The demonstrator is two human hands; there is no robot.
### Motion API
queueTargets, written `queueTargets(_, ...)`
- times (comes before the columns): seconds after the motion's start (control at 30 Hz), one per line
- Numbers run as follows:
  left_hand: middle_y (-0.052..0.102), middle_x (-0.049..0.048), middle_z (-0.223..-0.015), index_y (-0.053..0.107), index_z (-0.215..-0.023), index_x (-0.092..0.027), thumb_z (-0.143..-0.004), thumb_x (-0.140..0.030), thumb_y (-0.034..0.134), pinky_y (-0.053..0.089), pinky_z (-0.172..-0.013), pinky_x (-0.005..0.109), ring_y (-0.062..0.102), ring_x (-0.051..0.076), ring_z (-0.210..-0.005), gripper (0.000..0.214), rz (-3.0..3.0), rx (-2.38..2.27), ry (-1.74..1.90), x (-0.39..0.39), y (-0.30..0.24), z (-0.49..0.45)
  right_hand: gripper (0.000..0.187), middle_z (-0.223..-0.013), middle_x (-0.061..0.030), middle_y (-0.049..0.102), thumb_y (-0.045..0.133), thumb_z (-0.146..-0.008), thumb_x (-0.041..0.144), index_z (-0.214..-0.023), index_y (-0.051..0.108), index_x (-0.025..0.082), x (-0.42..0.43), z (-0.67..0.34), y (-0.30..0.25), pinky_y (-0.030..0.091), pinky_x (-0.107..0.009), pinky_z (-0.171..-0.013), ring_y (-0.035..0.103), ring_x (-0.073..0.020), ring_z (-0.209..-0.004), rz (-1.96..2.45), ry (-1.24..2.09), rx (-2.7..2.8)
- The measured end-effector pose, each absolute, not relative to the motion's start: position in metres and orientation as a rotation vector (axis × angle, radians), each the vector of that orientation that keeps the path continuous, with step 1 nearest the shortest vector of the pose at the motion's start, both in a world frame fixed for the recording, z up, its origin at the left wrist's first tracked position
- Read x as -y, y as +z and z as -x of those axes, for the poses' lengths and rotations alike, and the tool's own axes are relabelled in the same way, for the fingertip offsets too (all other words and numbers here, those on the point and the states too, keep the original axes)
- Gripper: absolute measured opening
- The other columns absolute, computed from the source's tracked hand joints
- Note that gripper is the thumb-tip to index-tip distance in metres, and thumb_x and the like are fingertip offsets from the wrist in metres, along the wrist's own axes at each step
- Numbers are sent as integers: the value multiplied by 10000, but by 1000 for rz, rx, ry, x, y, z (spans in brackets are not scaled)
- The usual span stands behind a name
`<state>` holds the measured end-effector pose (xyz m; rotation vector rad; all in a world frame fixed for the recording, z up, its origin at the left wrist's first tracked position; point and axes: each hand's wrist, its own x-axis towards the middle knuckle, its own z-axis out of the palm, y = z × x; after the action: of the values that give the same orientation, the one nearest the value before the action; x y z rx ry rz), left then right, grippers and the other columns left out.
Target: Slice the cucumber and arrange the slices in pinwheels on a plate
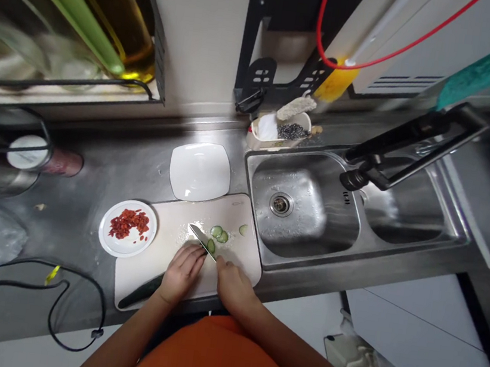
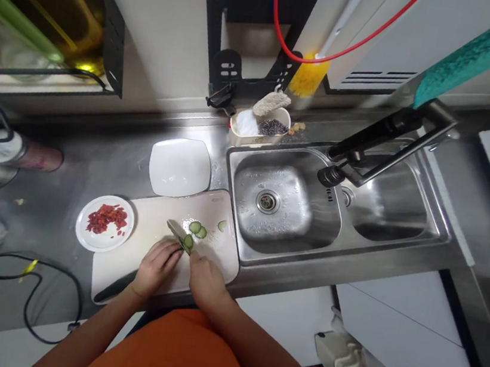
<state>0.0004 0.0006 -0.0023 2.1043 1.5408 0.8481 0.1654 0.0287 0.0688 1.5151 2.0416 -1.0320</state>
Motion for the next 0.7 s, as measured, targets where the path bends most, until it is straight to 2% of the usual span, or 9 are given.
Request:
queueTargets(0.27, 652, 81, -1037, 577, -1102, -170, -876, -177, 510, 495, -948, 404, 593, 190, -1034, 235, -2129, -1572, 816, 0, 1, -1, 371, -927, -111, 660, 287, -881, 86, -1182, 496, 150, -39, -183, 79, 444, -263, -702, 631, -214, -887, -1593, -1022, -1939)
queueTargets(0.5, 645, 90, -1076, 570, -1149, -183, -888, -197, 482, 486, -962, 426, 585, 206, -1062, 277, -2145, -1570, 758, 3, 5, 1, 363, -939, -88, 647, 290, -888, 70, -1177, 467, 198, -25, -184, 91, 452, -262, -689, 641, -209, -862, -1545, -921, -2007)
queueTargets(0.7, 650, 87, -1048, 579, -1116, -176, -889, -187, 474, 477, -965, 429, 594, 203, -1035, 250, -2134, -1570, 791, 4, 3, 0, 351, -935, -95, 642, 290, -862, 43, -1119, 476, 192, -17, -182, 105, 455, -251, -679, 642, -208, -880, -1498, -975, -1935)
